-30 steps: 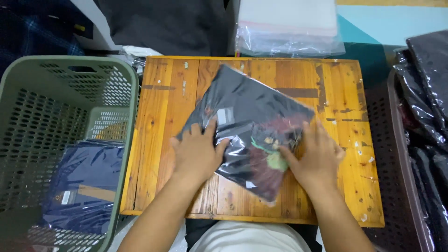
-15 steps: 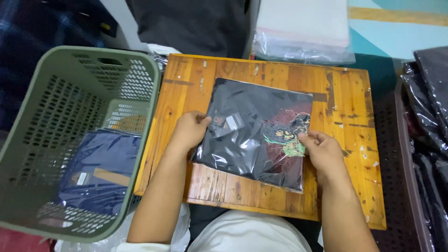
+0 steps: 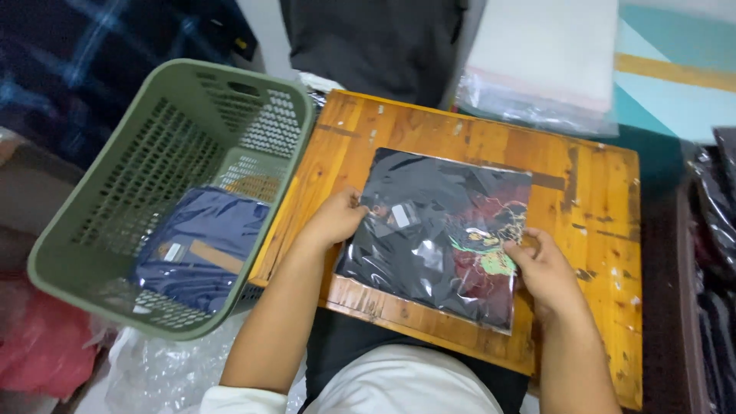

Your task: Folding black t-shirts and inserting them into clear plastic bags before placing them into a laundry basket.

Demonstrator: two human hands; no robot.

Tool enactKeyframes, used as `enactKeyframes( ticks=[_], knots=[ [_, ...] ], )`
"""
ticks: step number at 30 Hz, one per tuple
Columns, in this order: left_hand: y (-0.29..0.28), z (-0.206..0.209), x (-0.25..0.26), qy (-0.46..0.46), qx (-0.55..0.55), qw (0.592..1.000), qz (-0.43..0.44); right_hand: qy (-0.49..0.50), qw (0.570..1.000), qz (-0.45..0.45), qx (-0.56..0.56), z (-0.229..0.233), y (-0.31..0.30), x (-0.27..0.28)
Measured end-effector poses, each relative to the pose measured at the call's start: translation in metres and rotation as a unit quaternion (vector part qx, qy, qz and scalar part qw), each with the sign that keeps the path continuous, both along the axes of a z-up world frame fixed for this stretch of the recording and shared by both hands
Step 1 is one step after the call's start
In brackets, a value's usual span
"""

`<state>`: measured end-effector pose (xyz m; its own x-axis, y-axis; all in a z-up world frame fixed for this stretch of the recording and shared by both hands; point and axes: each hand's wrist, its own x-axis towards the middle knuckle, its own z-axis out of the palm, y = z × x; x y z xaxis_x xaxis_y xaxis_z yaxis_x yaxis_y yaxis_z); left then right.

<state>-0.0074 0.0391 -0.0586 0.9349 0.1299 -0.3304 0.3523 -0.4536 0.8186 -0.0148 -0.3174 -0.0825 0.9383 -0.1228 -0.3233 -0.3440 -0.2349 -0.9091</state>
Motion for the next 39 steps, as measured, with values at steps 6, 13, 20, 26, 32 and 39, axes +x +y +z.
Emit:
enactKeyframes(
  ticks=[6, 13, 20, 26, 32, 39],
  knots=[
    [0.021, -0.001, -0.003, 0.002, 0.057, 0.997, -0.061, 0.113, 0.989, -0.027, -0.086, 0.059, 0.05, 0.0],
    [0.085, 0.023, -0.024, 0.034, 0.088, 0.994, -0.046, 0.08, 0.988, 0.093, -0.091, 0.017, 0.068, 0.019],
    [0.212, 0.019, -0.02, -0.05, 0.132, 0.989, 0.038, 0.023, 0.982, 0.182, 0.037, 0.007, 0.167, 0.043],
    [0.291, 0.072, -0.044, 0.017, 0.149, 0.975, 0.163, -0.049, 0.961, 0.265, 0.056, 0.053, 0.299, 0.041],
    [0.354, 0.08, -0.062, 0.076, 0.201, 0.947, 0.238, -0.049, 0.909, 0.411, -0.053, 0.071, 0.397, 0.024],
    [0.414, 0.002, -0.091, 0.033, 0.284, 0.931, 0.228, -0.015, 0.776, 0.531, -0.341, 0.052, 0.468, -0.011]
  ],
)
